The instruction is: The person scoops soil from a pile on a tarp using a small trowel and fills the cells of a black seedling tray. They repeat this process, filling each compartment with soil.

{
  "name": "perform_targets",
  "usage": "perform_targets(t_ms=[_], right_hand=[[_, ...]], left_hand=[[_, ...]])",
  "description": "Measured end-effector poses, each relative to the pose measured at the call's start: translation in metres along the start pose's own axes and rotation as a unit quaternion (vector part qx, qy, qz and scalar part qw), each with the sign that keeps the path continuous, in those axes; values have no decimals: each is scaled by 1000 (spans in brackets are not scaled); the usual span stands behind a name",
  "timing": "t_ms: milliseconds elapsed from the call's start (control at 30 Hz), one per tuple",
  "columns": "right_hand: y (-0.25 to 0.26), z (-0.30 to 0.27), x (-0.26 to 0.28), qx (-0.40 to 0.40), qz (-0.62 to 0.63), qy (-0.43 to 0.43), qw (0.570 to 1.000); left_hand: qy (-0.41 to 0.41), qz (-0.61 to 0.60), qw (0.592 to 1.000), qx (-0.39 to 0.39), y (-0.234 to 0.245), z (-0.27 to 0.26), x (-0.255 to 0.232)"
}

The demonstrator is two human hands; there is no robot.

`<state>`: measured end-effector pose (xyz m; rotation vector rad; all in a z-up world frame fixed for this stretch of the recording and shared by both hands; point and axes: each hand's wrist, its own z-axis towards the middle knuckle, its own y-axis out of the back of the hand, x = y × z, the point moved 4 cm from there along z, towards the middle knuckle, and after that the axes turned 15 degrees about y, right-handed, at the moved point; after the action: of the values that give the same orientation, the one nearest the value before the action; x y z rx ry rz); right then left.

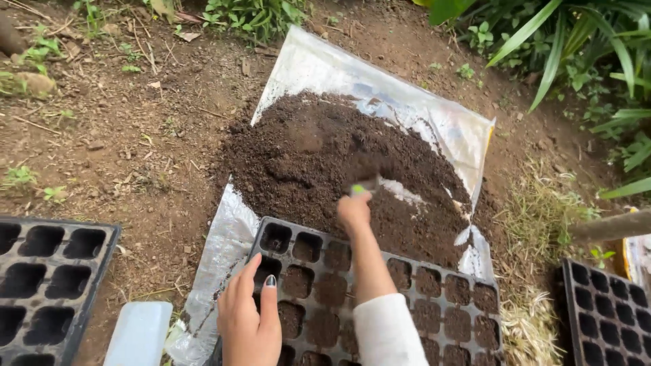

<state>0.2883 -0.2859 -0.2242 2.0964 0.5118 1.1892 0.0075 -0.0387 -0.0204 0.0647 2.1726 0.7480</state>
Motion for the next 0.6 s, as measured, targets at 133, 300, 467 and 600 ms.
perform_targets(t_ms=[133,300,467,600], right_hand=[[52,-101,73,28,234,5,972],[117,-137,37,71,402,19,913],[187,-207,6,79,417,91,901],[210,-263,-41,94,385,146,907]], left_hand=[[-12,-37,999,-2,23,-6,-7],[22,-94,995,33,49,-20,-24],[-23,-118,992,29,56,-26,-25],[-37,-144,989,21,62,-32,-23]])
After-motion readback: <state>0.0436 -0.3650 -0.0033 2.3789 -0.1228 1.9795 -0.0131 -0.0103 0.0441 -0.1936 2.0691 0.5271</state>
